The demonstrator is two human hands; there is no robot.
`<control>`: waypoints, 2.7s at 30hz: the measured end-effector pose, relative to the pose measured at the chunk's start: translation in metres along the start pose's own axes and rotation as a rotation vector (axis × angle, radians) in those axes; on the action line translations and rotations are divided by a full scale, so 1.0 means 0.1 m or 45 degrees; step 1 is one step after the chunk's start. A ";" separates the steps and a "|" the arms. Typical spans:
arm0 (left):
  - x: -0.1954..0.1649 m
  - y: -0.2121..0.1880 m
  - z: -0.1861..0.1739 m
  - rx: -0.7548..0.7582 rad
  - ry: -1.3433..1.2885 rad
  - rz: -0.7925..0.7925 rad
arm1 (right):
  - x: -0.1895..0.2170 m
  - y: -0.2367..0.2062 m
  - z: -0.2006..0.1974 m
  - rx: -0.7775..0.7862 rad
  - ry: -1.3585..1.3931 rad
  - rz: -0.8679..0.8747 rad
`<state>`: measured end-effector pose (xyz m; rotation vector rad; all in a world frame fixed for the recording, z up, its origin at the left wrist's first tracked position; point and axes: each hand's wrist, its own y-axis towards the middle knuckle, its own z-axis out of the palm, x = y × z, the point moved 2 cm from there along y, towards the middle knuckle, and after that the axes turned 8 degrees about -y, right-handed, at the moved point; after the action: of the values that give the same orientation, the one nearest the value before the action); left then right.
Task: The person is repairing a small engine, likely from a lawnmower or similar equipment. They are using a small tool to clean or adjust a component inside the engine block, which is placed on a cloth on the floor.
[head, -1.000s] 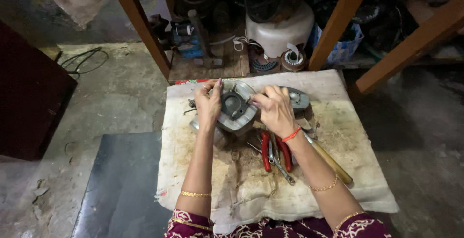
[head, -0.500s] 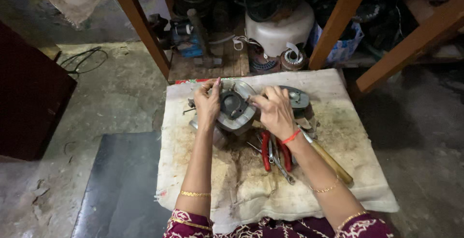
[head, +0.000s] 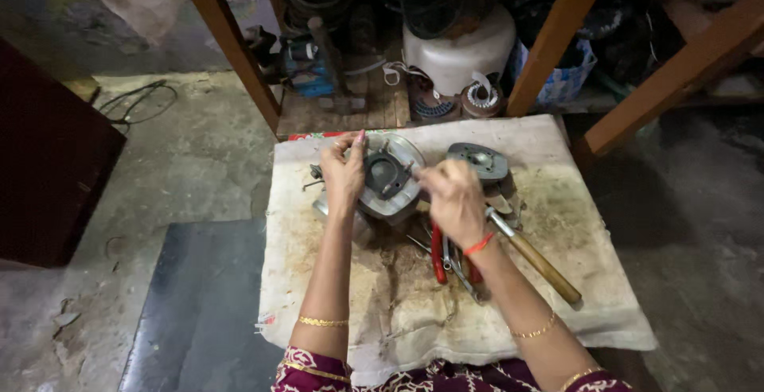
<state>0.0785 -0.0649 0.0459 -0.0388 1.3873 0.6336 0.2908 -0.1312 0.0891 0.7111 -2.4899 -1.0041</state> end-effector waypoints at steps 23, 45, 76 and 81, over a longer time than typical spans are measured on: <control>0.04 0.05 0.03 0.030 -0.089 -0.061 | 0.14 0.10 0.16 -0.115 0.591 0.292; 0.10 0.04 0.02 0.003 -0.035 0.016 | 0.14 -0.05 0.22 0.127 0.959 0.642; 0.00 0.03 0.02 -0.001 0.010 0.001 | 0.13 -0.13 0.17 0.335 1.278 0.755; 0.01 0.07 0.00 0.008 0.026 0.040 | 0.07 0.02 0.24 0.383 1.567 0.803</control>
<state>0.0757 -0.0590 0.0472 -0.0185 1.4120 0.6561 0.2728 -0.1211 0.0748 0.3605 -1.5339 0.1032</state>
